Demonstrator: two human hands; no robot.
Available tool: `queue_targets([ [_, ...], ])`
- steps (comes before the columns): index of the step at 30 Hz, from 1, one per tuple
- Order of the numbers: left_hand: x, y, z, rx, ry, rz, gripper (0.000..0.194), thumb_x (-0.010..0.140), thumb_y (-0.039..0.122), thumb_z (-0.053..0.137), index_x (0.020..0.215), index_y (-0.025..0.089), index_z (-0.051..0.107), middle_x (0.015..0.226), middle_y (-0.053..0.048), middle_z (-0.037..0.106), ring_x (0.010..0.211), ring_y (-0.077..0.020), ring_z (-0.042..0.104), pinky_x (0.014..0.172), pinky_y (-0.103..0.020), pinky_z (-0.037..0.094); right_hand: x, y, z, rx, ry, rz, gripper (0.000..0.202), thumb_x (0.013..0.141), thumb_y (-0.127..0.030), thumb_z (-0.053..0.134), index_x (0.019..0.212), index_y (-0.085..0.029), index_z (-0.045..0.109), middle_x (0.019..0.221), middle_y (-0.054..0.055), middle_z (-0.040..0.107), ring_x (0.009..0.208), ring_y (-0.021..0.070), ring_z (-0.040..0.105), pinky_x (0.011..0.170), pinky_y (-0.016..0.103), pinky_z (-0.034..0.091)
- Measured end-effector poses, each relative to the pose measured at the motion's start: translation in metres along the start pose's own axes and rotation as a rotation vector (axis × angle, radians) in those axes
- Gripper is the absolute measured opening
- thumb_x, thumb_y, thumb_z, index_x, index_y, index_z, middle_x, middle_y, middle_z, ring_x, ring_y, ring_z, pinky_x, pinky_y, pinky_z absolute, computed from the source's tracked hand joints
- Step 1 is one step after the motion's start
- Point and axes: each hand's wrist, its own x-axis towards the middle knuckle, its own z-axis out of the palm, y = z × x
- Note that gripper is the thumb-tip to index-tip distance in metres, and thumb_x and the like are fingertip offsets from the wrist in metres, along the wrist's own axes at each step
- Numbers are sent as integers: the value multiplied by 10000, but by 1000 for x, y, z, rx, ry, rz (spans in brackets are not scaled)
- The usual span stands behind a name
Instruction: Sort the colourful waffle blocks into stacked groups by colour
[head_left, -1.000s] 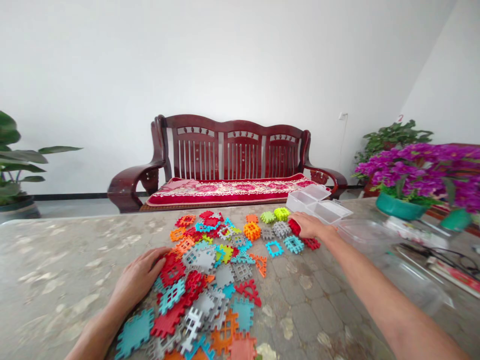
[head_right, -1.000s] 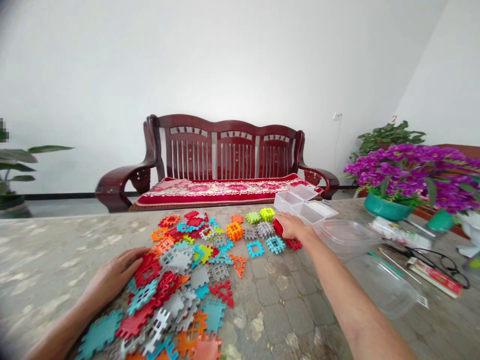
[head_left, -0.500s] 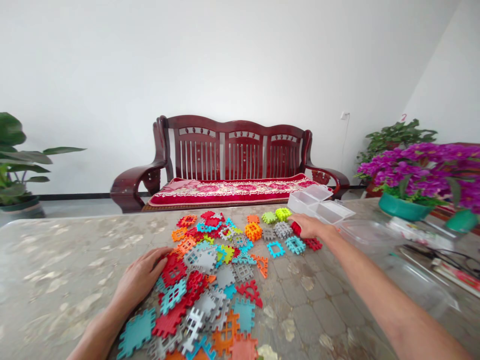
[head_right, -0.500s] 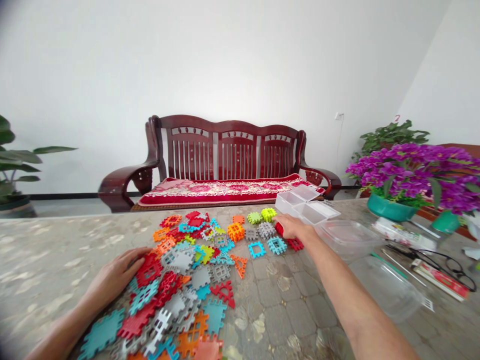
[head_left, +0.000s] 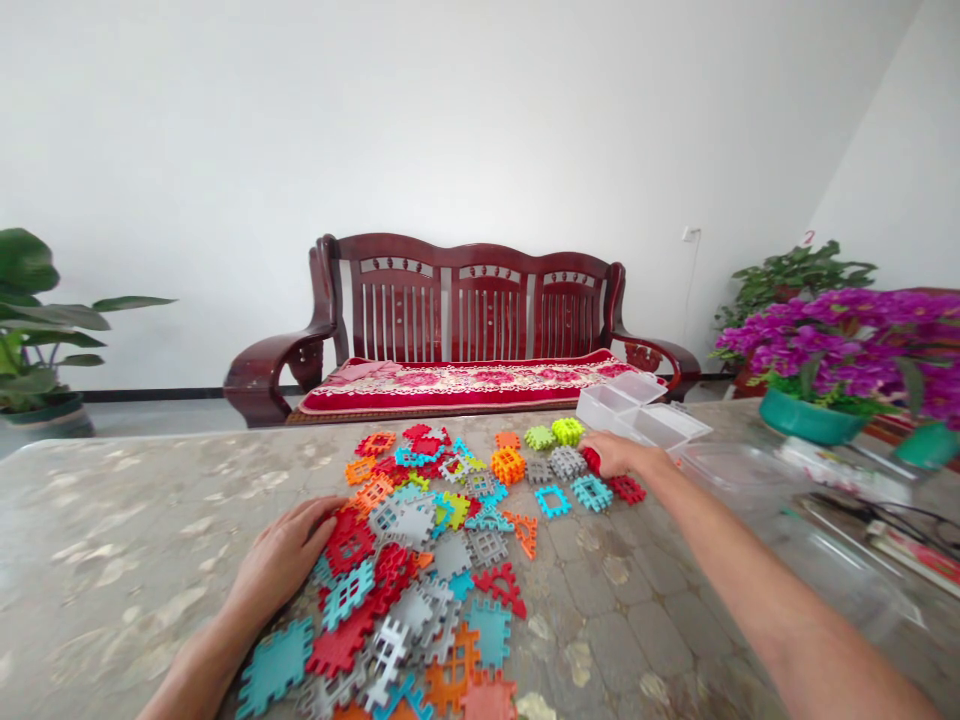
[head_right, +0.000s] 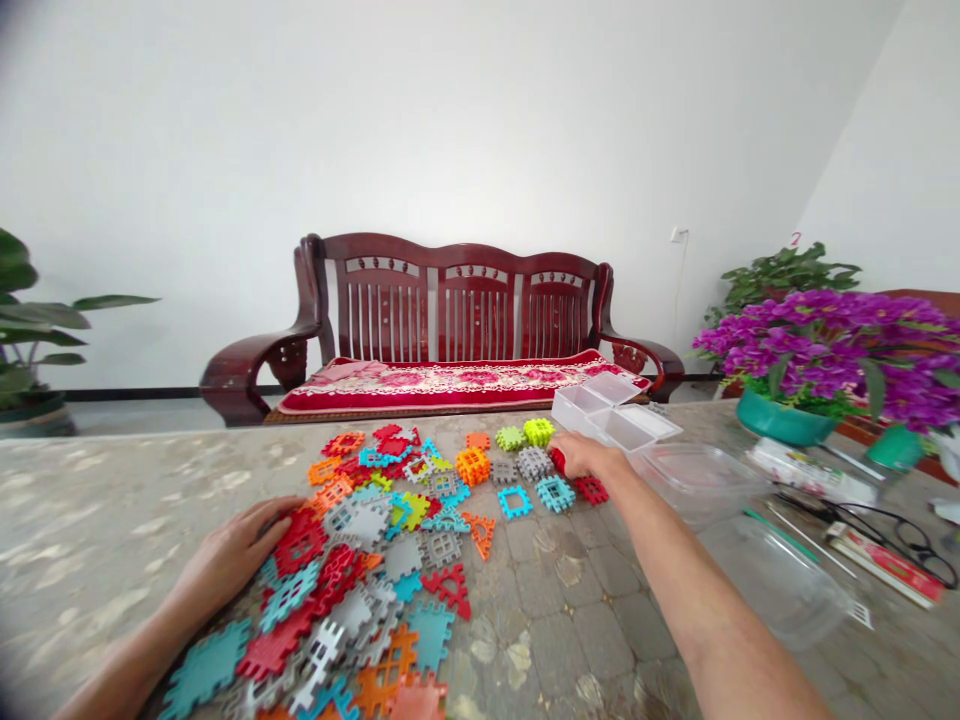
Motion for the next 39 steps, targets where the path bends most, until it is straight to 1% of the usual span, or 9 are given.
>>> queue_targets([
  [4,0,1,0,3,0,-1,423,890,461,404,1146,298,699,1210,-13,720,1096,-215,667,1010,-342,497,-7,0,-7,-11,-15,20,811,516,-51,639,1306,-228,586,1354,81,594,1244,280,536,1017,312,427],
  [6,0,2,-1,10,-6,-6,427,892,459,394,1145,299,698,1211,-11,718,1103,-214,664,1011,-344,497,-17,-2,-13,-15,39,82,835,535,-48,629,1349,-219,550,1396,88,560,1288,280,504,1036,304,413],
  [11,-1,6,-3,31,-21,-10,437,895,452,375,1159,300,689,1236,-6,707,1126,-213,655,1017,-345,490,-61,-22,-13,-27,249,300,629,722,-66,531,1344,-156,521,1342,144,594,1244,255,548,1000,294,414],
  [14,0,8,-4,46,-19,-7,440,895,432,369,1160,288,690,1228,-18,711,1126,-212,655,1012,-334,488,-85,-42,1,-77,234,415,460,813,-149,520,1271,-126,552,1208,187,655,1129,291,620,927,345,448],
  [16,0,9,-5,48,-13,3,439,896,427,371,1160,283,691,1222,-21,715,1121,-212,657,1007,-326,489,-94,-53,11,-110,201,481,430,844,-215,529,1263,-117,547,1162,204,668,1089,317,638,887,374,464],
  [22,0,9,-6,40,-6,13,446,891,432,372,1151,281,701,1220,-20,716,1112,-225,664,1003,-347,497,-94,-56,25,-87,149,622,301,897,-295,512,1160,-178,603,1107,172,705,1061,298,663,836,366,488],
  [27,0,6,-3,39,5,13,446,889,442,382,1155,275,699,1221,-21,716,1100,-218,668,993,-330,498,-92,-47,26,-92,164,625,274,903,-280,511,1118,-167,638,1122,182,706,1058,299,668,840,357,490],
  [34,0,9,-4,41,-15,15,448,898,427,360,1157,282,696,1219,-24,716,1113,-221,662,1000,-339,489,-98,-50,27,-116,177,633,297,902,-311,509,1106,-151,654,1050,192,725,1016,295,687,798,334,497],
  [39,0,10,-4,31,-7,11,432,899,423,374,1154,280,692,1226,-27,713,1119,-220,658,1004,-336,483,-104,-49,13,-111,319,680,383,875,-407,553,1141,-144,637,1007,189,736,963,305,698,748,325,499],
])
